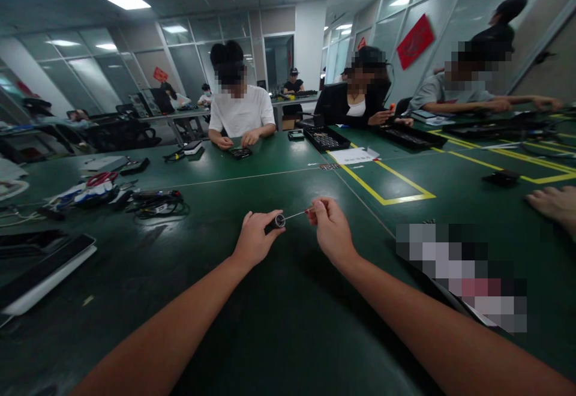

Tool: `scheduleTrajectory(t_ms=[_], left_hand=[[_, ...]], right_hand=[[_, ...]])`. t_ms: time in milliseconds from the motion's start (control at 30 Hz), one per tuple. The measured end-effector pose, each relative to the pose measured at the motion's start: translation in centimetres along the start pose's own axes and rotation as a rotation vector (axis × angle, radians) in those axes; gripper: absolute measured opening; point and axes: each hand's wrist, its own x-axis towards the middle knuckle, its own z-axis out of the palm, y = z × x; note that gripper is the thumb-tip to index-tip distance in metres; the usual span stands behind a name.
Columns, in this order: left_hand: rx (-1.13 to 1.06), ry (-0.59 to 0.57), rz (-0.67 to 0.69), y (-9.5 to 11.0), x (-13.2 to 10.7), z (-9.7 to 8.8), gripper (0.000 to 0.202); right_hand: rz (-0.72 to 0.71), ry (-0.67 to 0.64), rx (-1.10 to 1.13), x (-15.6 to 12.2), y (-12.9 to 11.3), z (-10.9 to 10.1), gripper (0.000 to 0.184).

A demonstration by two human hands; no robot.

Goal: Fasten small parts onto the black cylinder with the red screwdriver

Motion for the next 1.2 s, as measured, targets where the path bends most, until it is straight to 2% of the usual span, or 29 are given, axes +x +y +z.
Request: scheduleTrajectory(t_ms=[133, 400, 733, 1033, 1200], left_hand=[[0.004, 0.016, 0.006, -0.2, 0.0, 0.1, 0.038], [0.011, 0.003, 0.007, -0.2, 0.1, 0.2, 0.039], [-0.005, 0.009, -0.020, -0.3, 0.1, 0.0, 0.040], [-0.001, 0.001, -0.011, 0.0, -0.1, 0.0, 0.040], [0.006, 0.002, 0.000, -0.3, 0.0, 0.2, 0.041]], right_hand=[[-0.040, -0.063, 0.014, -0.1, -0.1, -0.1, 0.026], [-0.075, -0.024, -0.010, -0.4, -0.2, 0.1, 0.024], [-0.142, -0.153, -0.003, -1.0, -1.1, -0.2, 0.020], [-0.090, -0.015, -0.125, -0.6, -0.8, -0.2, 0.024], [-0.105, -0.069, -0.099, -0.6, -0.9, -0.2, 0.021]])
